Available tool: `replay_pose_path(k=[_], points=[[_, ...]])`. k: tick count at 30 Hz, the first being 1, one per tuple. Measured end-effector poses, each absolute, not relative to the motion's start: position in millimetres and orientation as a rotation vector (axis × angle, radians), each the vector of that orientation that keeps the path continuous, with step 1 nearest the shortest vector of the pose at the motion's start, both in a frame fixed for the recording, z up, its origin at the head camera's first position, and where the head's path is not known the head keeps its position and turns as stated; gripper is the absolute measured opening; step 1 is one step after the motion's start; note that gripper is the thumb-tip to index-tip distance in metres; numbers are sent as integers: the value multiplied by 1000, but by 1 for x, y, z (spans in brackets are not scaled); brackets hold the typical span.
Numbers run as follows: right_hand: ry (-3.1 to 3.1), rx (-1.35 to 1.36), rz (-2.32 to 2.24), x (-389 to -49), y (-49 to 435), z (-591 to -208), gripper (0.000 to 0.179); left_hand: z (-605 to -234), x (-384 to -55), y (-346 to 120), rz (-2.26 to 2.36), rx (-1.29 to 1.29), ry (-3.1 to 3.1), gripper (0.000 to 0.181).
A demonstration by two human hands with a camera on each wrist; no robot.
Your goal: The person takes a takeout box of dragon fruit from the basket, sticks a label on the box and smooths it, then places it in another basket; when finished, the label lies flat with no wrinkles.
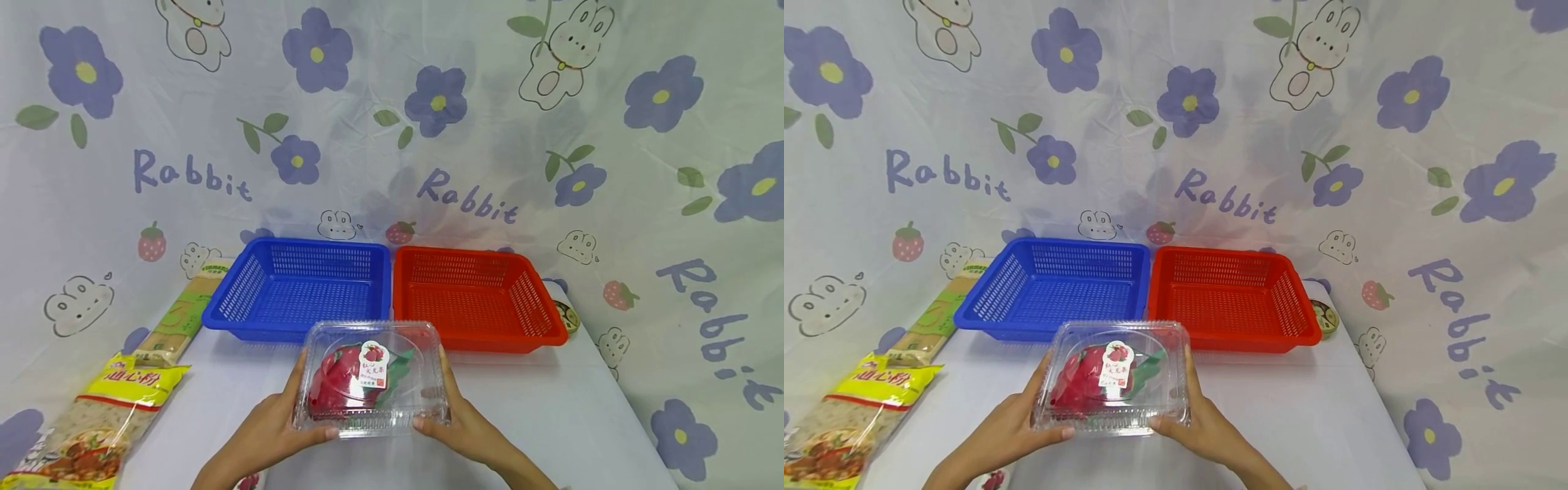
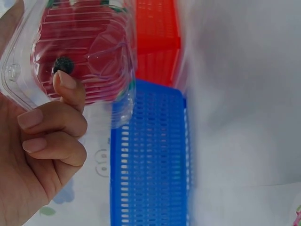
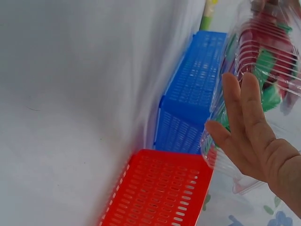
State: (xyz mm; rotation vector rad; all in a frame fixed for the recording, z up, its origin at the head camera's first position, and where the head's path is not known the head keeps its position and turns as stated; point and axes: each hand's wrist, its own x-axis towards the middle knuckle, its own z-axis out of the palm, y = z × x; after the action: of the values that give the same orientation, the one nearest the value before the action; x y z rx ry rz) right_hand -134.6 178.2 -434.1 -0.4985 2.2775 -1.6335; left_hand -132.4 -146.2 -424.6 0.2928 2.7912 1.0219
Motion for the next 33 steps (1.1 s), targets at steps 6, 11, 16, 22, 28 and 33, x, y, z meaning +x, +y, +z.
replay_pose_path(k=[6, 11, 16, 22, 28, 33], points=[[2282, -483, -1667, -137, 179, -435, 104, -423, -134, -143, 1034, 304, 2807, 126], [2271, -464, -1698, -137, 181, -435, 103, -422, -136, -141, 1034, 304, 2809, 127], [2273, -477, -1724, -136, 181, -434, 98, -419, -137, -138, 1046, 266, 2777, 127], [2166, -441, -1807, -134, 180, -430, 90, -417, -139, -136, 1055, 246, 2767, 126], [2110, -349, -1865, -135, 178, -428, 88, -416, -140, -135, 1051, 238, 2761, 125], [2127, -271, -1884, -137, 173, -429, 88, -418, -139, -135, 1050, 239, 2778, 124]])
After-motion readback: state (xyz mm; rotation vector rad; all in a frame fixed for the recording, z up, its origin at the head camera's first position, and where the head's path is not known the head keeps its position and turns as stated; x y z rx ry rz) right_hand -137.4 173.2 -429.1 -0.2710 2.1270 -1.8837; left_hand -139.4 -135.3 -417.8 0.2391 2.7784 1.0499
